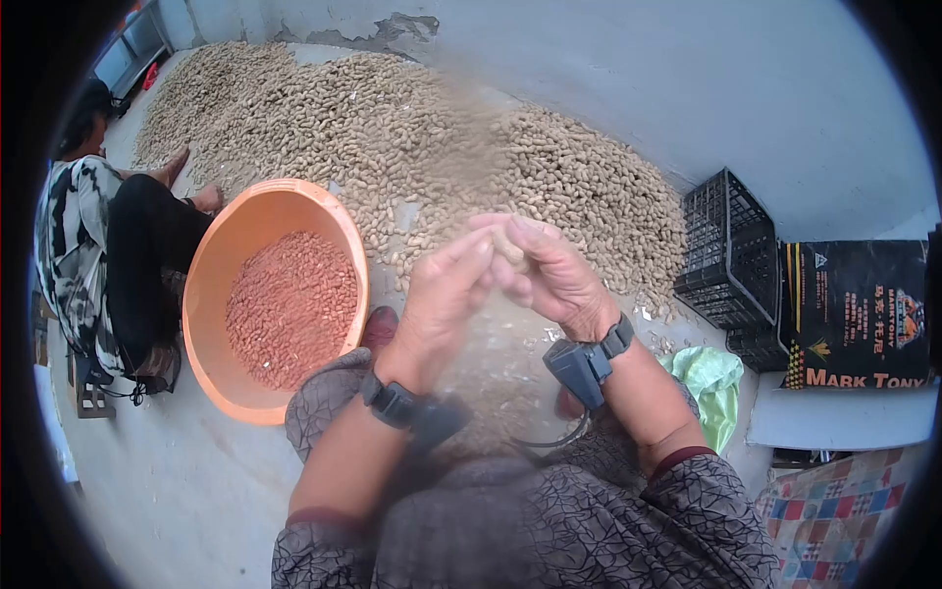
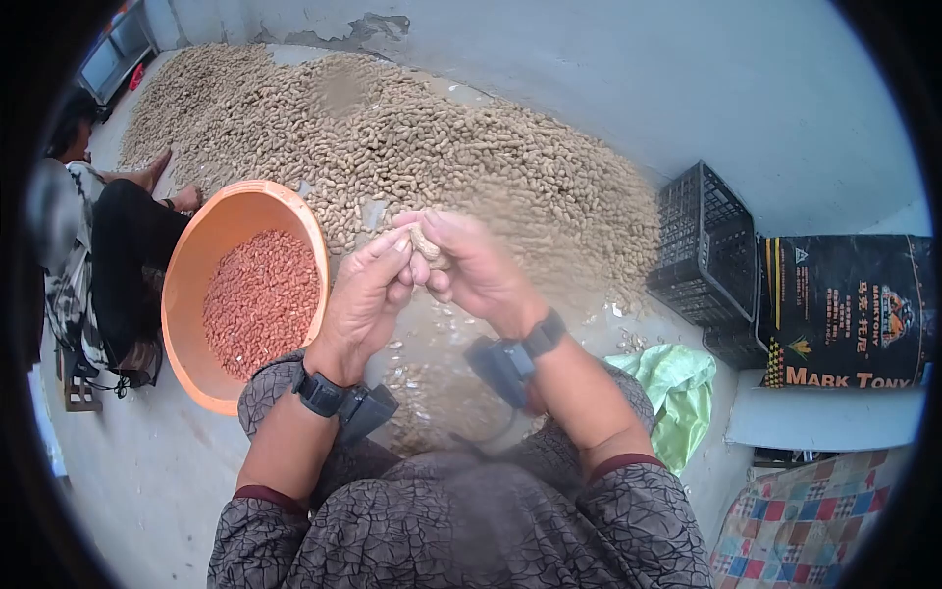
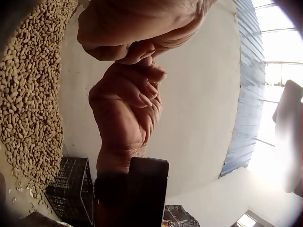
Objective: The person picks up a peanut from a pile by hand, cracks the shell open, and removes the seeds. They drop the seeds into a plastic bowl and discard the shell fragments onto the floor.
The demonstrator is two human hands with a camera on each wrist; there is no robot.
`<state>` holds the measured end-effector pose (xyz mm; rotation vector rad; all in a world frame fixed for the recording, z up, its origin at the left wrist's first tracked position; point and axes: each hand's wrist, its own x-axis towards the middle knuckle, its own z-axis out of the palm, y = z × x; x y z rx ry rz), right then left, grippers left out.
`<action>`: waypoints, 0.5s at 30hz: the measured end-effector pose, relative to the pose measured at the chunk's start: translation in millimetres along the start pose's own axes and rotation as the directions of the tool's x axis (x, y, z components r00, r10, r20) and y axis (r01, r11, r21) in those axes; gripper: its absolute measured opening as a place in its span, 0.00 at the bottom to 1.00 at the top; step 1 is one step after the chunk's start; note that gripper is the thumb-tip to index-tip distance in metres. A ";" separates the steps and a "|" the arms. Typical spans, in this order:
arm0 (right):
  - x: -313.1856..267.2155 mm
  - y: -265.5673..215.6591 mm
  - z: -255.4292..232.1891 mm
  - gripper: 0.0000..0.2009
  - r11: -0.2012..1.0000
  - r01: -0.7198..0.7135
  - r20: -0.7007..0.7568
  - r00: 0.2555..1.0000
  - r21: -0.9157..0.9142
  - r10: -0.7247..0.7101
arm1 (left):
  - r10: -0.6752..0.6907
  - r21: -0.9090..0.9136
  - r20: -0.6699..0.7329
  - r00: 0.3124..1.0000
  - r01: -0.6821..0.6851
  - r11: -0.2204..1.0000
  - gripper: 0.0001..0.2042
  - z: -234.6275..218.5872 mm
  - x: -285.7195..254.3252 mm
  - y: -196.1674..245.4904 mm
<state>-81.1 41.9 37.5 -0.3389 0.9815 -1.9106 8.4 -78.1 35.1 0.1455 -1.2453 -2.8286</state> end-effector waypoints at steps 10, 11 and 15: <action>-44.9 -8.3 -2.9 0.14 0.973 -0.034 -0.246 0.969 -0.227 -0.023 | -0.039 0.105 0.105 0.994 0.028 0.994 0.10 25.2 2.6 -14.9; -47.2 -6.8 -5.5 0.14 0.979 -0.017 -0.247 0.968 -0.205 -0.035 | -0.040 0.108 0.106 0.994 0.028 0.994 0.10 25.5 4.2 -18.9; -55.6 -3.5 -18.7 0.12 0.993 0.005 -0.304 0.952 0.117 0.031 | -0.081 -0.025 0.045 0.996 0.082 0.996 0.12 32.8 9.9 -23.9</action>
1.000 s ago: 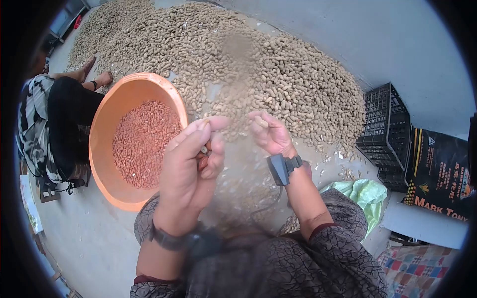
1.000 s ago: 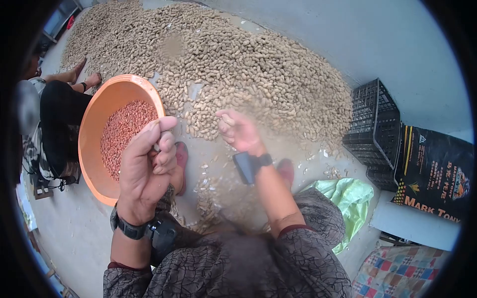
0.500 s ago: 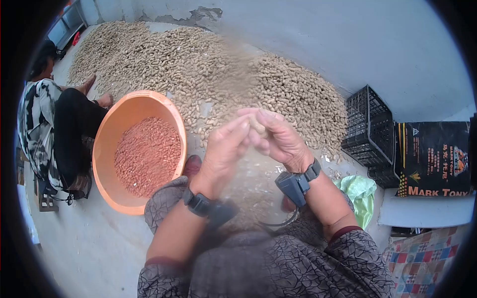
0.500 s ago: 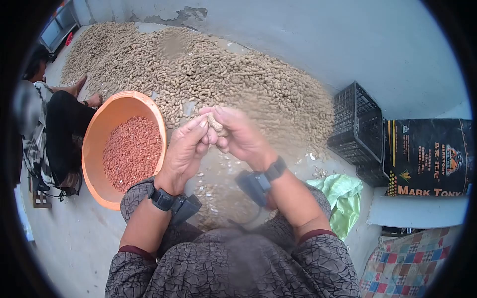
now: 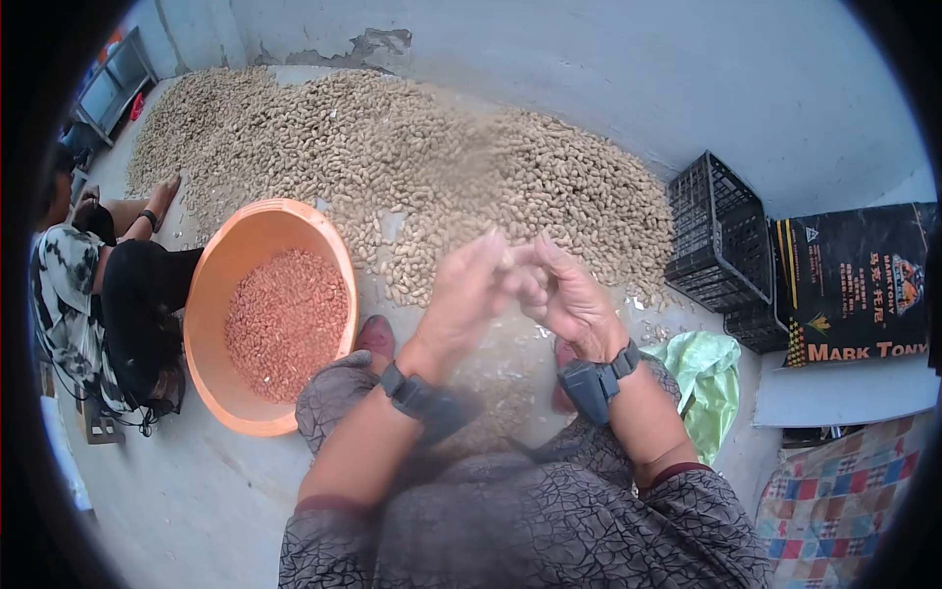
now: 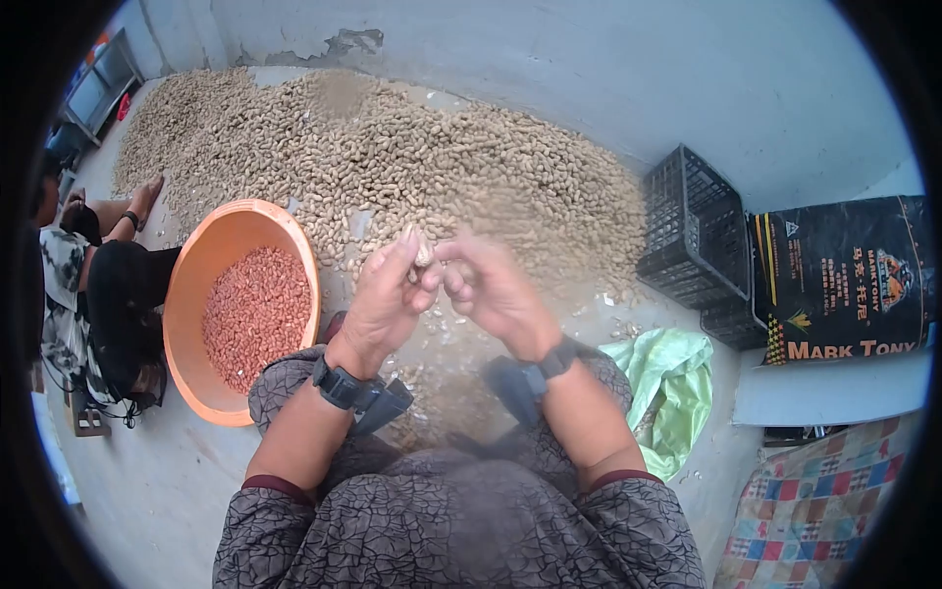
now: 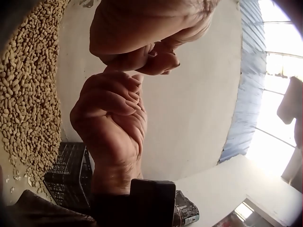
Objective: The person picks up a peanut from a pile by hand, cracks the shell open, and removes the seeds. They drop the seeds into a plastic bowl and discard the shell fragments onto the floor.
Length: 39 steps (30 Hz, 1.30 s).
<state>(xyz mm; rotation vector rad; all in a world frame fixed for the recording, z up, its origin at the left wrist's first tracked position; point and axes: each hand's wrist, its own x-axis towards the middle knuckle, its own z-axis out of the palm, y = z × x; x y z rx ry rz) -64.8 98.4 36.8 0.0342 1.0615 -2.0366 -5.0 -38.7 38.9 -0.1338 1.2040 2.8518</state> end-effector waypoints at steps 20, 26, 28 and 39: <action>-31.9 -17.4 9.6 0.14 0.819 0.352 -0.023 0.914 -0.452 -0.405 | 0.027 0.053 0.183 0.983 -0.038 0.998 0.15 8.0 16.8 -18.2; -35.6 -20.1 7.5 0.14 0.830 0.349 0.040 0.929 -0.435 -0.369 | 0.064 0.268 0.204 0.977 -0.118 0.956 0.15 36.3 9.4 -17.9; -37.1 -21.6 5.7 0.15 0.852 0.320 0.043 0.942 -0.415 -0.333 | 0.084 0.323 0.174 0.981 -0.137 0.937 0.15 30.5 11.5 -25.7; -36.9 -24.5 7.2 0.12 0.867 0.335 0.130 0.942 -0.368 -0.309 | 0.144 0.271 0.194 0.970 -0.194 0.943 0.17 30.7 7.7 -23.5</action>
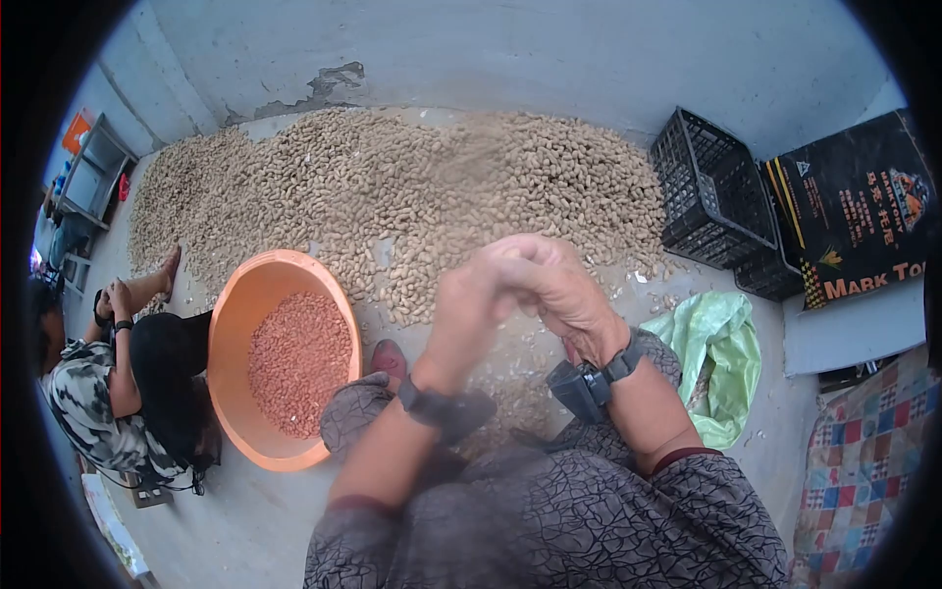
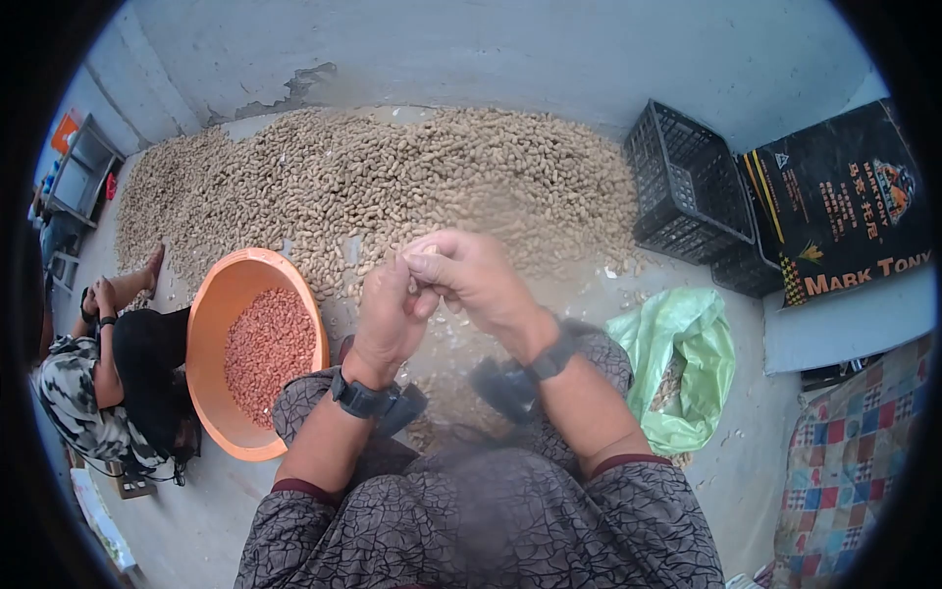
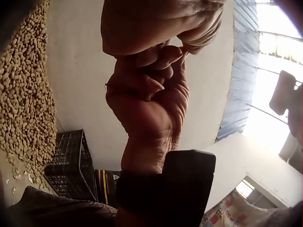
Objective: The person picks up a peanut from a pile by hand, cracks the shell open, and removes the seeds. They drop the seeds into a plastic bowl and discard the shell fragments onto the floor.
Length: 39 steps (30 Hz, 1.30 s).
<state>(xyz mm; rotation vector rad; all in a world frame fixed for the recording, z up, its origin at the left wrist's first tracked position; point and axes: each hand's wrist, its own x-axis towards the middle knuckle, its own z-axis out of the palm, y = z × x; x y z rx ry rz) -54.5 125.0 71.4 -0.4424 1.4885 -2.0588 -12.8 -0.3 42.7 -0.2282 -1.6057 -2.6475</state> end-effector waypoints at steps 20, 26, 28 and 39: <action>4.5 -2.7 2.2 0.13 0.999 0.045 0.016 0.999 -0.007 -0.045 | -0.061 -0.110 0.016 0.998 0.062 0.992 0.19 8.5 1.3 12.8; 1.8 -3.6 5.8 0.12 0.996 0.062 -0.014 0.998 0.070 -0.061 | 0.063 -0.050 0.008 0.998 -0.063 0.997 0.19 2.6 -2.9 1.4; 4.4 -0.6 3.7 0.12 0.996 0.092 -0.036 0.995 0.022 -0.091 | 0.055 0.078 -0.033 0.998 -0.052 0.996 0.20 7.8 -2.7 6.1; 15.2 7.2 -3.4 0.12 0.986 0.001 0.003 1.000 0.166 -0.001 | -0.073 -0.214 -0.037 0.997 0.064 0.975 0.17 7.5 4.5 13.2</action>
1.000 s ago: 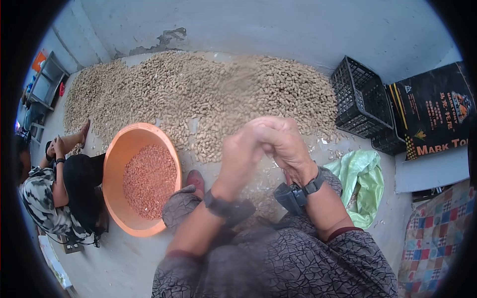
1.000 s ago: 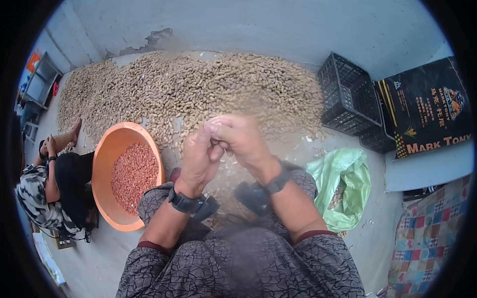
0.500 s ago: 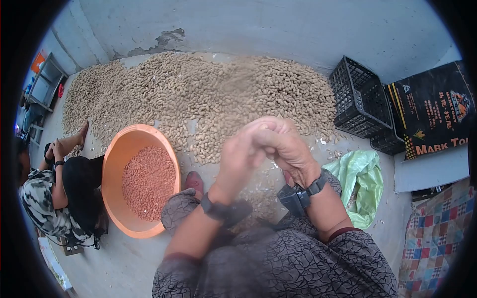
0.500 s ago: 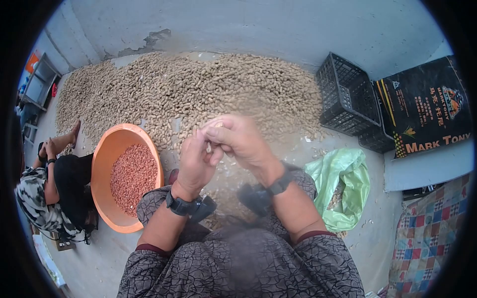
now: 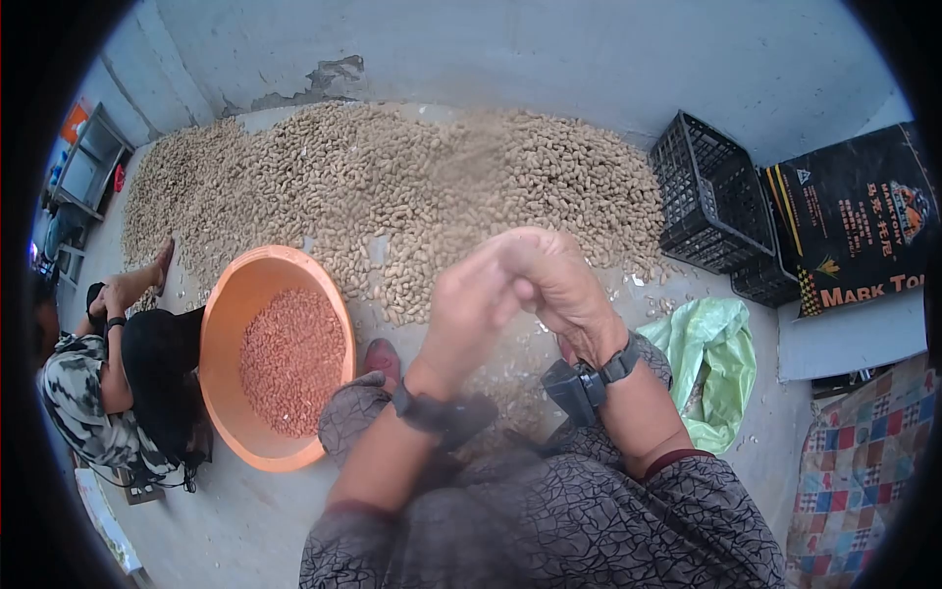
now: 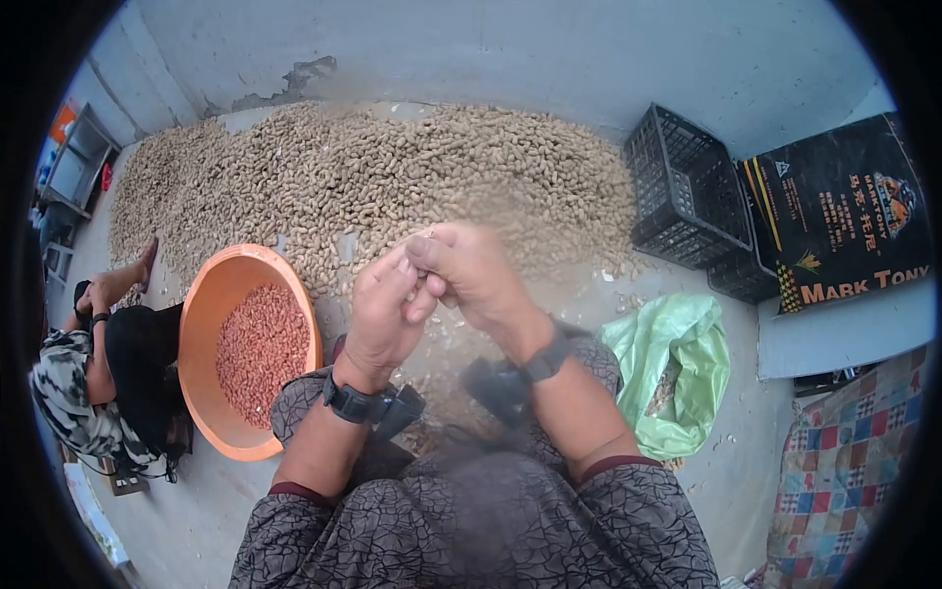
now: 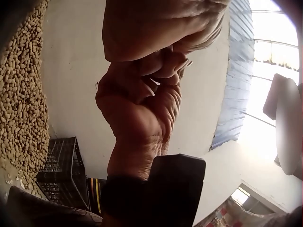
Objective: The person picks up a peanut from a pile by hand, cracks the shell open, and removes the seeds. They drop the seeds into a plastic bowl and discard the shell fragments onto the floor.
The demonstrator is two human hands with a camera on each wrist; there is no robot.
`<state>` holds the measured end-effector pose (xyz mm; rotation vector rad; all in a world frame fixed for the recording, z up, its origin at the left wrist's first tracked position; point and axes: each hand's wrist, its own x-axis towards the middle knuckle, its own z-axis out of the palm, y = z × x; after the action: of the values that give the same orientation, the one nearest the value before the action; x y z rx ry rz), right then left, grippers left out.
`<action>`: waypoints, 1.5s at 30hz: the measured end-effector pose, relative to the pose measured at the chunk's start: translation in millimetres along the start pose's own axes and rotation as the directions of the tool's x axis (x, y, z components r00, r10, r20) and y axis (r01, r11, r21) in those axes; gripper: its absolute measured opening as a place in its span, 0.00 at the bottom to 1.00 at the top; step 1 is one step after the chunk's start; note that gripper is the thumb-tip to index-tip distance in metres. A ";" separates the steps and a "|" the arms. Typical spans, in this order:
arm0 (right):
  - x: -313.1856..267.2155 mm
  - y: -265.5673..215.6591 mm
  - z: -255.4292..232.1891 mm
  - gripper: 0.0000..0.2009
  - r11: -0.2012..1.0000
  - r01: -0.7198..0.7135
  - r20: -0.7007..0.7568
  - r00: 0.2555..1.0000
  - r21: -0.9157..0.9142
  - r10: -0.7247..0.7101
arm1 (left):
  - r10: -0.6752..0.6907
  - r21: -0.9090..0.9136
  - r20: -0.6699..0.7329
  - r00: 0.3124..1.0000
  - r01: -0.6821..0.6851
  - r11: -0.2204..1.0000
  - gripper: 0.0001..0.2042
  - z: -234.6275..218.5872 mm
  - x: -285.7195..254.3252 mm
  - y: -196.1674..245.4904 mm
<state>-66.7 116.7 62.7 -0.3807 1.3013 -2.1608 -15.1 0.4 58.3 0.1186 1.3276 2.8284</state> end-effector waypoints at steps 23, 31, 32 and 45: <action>-4.9 -1.3 22.6 0.10 0.957 0.032 -0.164 0.983 -0.288 -0.083 | -0.069 -0.150 -0.047 0.997 0.061 0.987 0.12 -9.4 -0.1 -3.4; -6.6 -9.7 20.4 0.06 0.944 0.056 -0.174 0.978 -0.325 -0.118 | 0.159 0.263 -0.141 0.977 -0.118 0.958 0.11 -14.4 0.9 -10.2; -5.2 -4.4 14.5 0.07 0.946 0.062 -0.172 0.977 -0.317 -0.122 | 0.157 0.262 -0.142 0.977 -0.116 0.958 0.11 -14.3 0.6 -11.7; 2.2 26.9 17.6 0.07 0.857 0.281 -0.198 0.898 -0.432 -0.394 | 0.225 0.244 -0.292 0.929 -0.156 0.957 0.11 -20.5 9.1 -25.5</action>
<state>-50.5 93.4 47.6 -0.5115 1.9750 -2.2921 -26.1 1.4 26.2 -0.2307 1.7817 2.9448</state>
